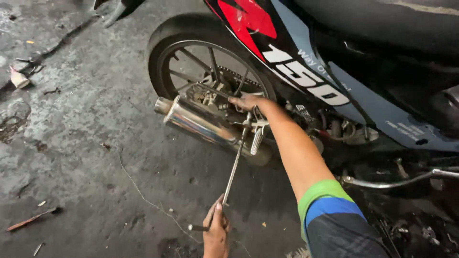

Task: Disassembling motorcycle engine and exhaust components using a T-handle wrench and screwdriver

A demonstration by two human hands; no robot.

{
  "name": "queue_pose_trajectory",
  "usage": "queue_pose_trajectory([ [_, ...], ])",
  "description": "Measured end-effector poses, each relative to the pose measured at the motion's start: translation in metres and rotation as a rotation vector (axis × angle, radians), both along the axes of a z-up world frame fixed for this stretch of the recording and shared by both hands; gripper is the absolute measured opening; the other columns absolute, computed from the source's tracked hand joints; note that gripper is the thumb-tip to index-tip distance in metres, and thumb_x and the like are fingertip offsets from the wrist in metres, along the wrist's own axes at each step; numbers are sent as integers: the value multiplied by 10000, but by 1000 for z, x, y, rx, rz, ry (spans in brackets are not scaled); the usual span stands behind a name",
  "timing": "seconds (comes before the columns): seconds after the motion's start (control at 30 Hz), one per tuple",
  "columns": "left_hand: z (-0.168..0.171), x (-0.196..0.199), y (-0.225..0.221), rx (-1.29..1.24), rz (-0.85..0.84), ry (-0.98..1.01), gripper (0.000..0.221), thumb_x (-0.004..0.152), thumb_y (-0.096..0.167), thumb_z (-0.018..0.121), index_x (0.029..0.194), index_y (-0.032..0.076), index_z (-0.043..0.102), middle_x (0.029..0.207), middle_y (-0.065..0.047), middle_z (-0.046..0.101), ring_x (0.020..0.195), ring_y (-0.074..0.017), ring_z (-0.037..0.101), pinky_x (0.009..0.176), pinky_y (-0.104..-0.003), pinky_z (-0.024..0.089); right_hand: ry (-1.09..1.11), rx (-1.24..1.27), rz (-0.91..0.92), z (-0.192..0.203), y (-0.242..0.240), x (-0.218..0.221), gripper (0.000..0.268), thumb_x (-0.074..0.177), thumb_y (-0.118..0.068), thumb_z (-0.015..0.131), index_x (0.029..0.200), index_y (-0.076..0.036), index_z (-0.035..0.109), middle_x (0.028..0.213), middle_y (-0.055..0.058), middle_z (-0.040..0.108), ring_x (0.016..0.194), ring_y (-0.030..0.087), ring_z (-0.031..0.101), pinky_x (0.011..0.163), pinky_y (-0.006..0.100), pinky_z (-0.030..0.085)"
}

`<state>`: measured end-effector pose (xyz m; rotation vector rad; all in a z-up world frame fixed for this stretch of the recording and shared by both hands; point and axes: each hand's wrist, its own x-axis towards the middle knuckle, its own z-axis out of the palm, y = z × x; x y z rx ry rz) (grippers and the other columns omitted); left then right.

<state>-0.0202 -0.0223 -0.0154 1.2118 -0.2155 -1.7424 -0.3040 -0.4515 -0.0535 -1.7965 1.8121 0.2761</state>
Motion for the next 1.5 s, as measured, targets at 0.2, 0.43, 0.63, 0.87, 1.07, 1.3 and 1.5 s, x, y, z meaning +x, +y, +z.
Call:
queue_pose_trajectory([
  [0.2, 23, 2, 1, 17, -39, -3, 426, 1044, 202, 517, 1368, 11, 716, 652, -17, 360, 570, -114, 295, 516, -289, 224, 21, -2, -74, 29, 20, 11, 1245, 686, -960, 118, 1474, -92, 537, 1493, 213, 531, 1352, 435, 531, 1097, 562, 447],
  [0.43, 27, 11, 1, -18, -56, -38, 416, 1045, 193, 518, 1357, 5, 719, 615, -2, 369, 533, -92, 299, 476, -269, 229, -33, 12, 38, 11, 9, 2, 1185, 770, -901, 87, 1424, -19, 534, 1449, 193, 562, 1303, 429, 552, 1076, 567, 444],
  [0.63, 43, 12, -3, 37, -80, -46, 420, 1043, 179, 525, 1390, 12, 693, 629, -18, 354, 543, -109, 287, 494, -281, 241, 0, 79, 4, 25, 12, 8, 1132, 707, -876, -55, 1584, -235, 261, 1653, 64, 263, 1505, 376, 298, 1212, 621, 269],
  [0.87, 12, 21, -1, -120, -126, -95, 428, 1023, 196, 539, 1374, 1, 689, 625, -1, 410, 546, -89, 338, 487, -244, 270, -842, -393, -557, 175, 154, 80, 1019, 803, -793, 158, 1607, -181, 289, 1513, 198, 539, 1318, 297, 649, 1217, 549, 312],
  [1.07, 8, 24, 4, -55, -173, -115, 425, 1028, 275, 535, 1380, 103, 700, 737, -27, 497, 627, -128, 441, 558, -283, 426, -363, -471, 115, 144, 360, 149, 182, 891, -261, 594, 889, -86, 643, 813, 102, 721, 627, 331, 635, 597, 439, 522],
  [1.3, -13, 23, 15, -152, -208, -540, 453, 995, 461, 602, 1283, 134, 724, 1343, -182, 670, 1346, -332, 566, 1187, -455, 407, -475, 108, 361, 17, 433, 161, 361, 884, -265, 624, 903, 86, 704, 875, 346, 711, 905, 528, 699, 738, 649, 559],
  [1.5, 10, 21, 30, -387, -291, -653, 384, 1048, 392, 509, 1305, 192, 712, 1330, -117, 664, 1322, -319, 578, 1184, -457, 406, -644, 68, 151, 31, 459, 164, 371, 860, -330, 708, 1093, -62, 601, 1023, 249, 717, 1031, 462, 694, 807, 563, 578],
])
